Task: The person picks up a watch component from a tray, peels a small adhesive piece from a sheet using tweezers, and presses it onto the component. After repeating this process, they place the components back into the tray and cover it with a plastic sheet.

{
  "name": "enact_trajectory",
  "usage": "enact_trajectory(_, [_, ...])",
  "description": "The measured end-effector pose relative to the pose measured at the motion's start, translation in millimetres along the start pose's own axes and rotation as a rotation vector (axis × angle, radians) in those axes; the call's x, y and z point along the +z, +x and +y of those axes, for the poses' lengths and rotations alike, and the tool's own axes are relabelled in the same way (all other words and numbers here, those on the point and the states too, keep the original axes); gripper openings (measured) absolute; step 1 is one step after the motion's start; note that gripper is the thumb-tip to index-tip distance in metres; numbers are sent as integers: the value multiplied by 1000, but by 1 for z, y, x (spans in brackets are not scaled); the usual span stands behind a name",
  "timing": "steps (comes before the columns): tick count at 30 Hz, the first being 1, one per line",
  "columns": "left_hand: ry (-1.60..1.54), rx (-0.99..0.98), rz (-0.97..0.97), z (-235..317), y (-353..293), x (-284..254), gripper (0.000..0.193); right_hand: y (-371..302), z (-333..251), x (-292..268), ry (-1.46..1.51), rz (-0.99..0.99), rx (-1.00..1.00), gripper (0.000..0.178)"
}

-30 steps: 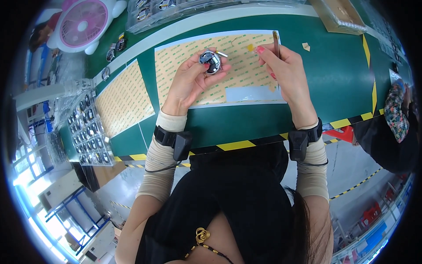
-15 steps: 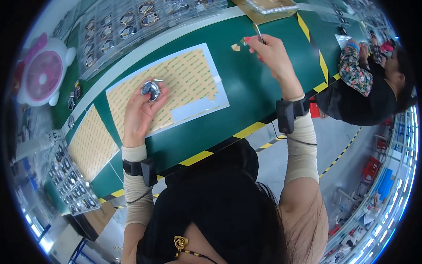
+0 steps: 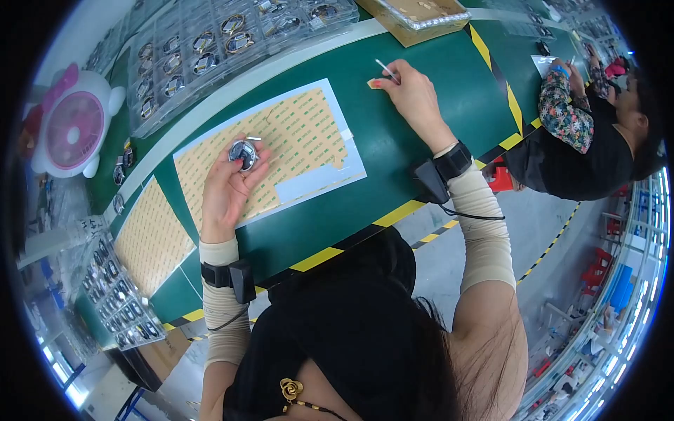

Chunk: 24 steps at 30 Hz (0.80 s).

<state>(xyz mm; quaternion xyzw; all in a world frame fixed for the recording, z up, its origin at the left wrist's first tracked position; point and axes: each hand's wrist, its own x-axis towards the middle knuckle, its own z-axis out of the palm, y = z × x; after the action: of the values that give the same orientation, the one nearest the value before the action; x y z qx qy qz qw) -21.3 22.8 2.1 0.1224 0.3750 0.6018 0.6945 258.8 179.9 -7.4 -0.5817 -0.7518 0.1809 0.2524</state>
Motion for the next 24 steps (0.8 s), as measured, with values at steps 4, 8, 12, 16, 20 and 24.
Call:
enact_trajectory(4, [7, 10, -3, 1, 1, -1, 42, -3, 5, 4, 69, 72, -211, 14])
enact_trajectory(8, [18, 19, -14, 1, 0, -1, 42, -8, 0, 1, 33, 25, -299, 11])
enact_trajectory(12, [4, 11, -11, -3, -1, -4, 43, -6, 10, 2, 11, -34, -290, 12])
enact_trajectory(16, [-4, 24, -39, -4, -1, -6, 43, 0, 16, 0, 111, -35, -203, 13])
enact_trajectory(20, [9, 30, -41, -1, 2, -9, 42, 4, 13, 2, 210, -33, -89, 13])
enact_trajectory(24, [-21, 13, -50, -4, 4, -5, 40, -7, 5, -8, -38, 26, -312, 11])
